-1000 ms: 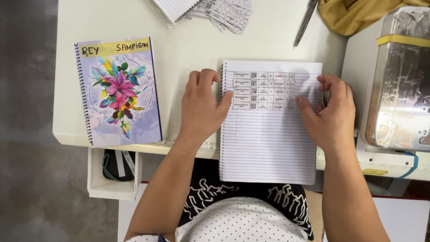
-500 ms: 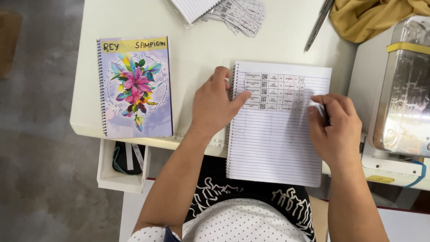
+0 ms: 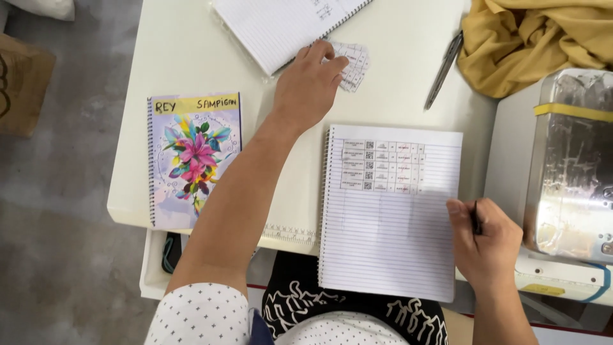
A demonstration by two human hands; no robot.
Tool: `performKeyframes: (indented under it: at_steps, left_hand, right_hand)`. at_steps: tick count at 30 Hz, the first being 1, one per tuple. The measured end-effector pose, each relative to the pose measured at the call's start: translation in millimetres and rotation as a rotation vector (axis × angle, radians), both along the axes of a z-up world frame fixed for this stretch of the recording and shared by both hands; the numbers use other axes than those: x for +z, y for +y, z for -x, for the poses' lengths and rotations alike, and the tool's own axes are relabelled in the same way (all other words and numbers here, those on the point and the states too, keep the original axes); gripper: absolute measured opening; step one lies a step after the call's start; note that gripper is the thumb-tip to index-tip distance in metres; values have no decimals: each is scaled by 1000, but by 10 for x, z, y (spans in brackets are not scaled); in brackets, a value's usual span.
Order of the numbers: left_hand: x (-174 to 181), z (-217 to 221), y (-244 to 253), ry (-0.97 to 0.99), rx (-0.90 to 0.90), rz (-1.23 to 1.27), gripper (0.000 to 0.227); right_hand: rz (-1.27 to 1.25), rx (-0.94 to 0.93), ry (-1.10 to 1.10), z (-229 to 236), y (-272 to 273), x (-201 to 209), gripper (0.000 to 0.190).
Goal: The person sits at a desk and repeatedly picks up small rectangular labels, applies glue to them, and sticks them onto a lined notebook. They also use a small knife to trim the edges of the labels and flip through the notebook pages.
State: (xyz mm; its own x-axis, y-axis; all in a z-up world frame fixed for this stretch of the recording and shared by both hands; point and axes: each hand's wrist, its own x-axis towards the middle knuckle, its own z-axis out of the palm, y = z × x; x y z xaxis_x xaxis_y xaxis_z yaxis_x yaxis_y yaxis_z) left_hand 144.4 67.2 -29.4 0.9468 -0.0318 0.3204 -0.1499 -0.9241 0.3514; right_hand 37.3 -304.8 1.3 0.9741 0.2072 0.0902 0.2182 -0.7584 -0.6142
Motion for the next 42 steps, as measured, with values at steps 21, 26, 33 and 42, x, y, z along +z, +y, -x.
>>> performKeyframes:
  at_steps: [21,26,33,42]
  left_hand:
    - [111,278,-151,-299,-45,160,14]
    - [600,1370,-876,-204,-194,513,11]
    - [865,2246,-1658,-167,-584,752,29]
    - [804,2090,-2137,-136,-330,931,35]
  right_hand:
    - [-109,79,-43,35,13,80,38]
    - [-407,95,262,115,109,407,24]
    - [-844,36,679,345,207,639,13]
    - [-911,-64,154,776,-337,655,23]
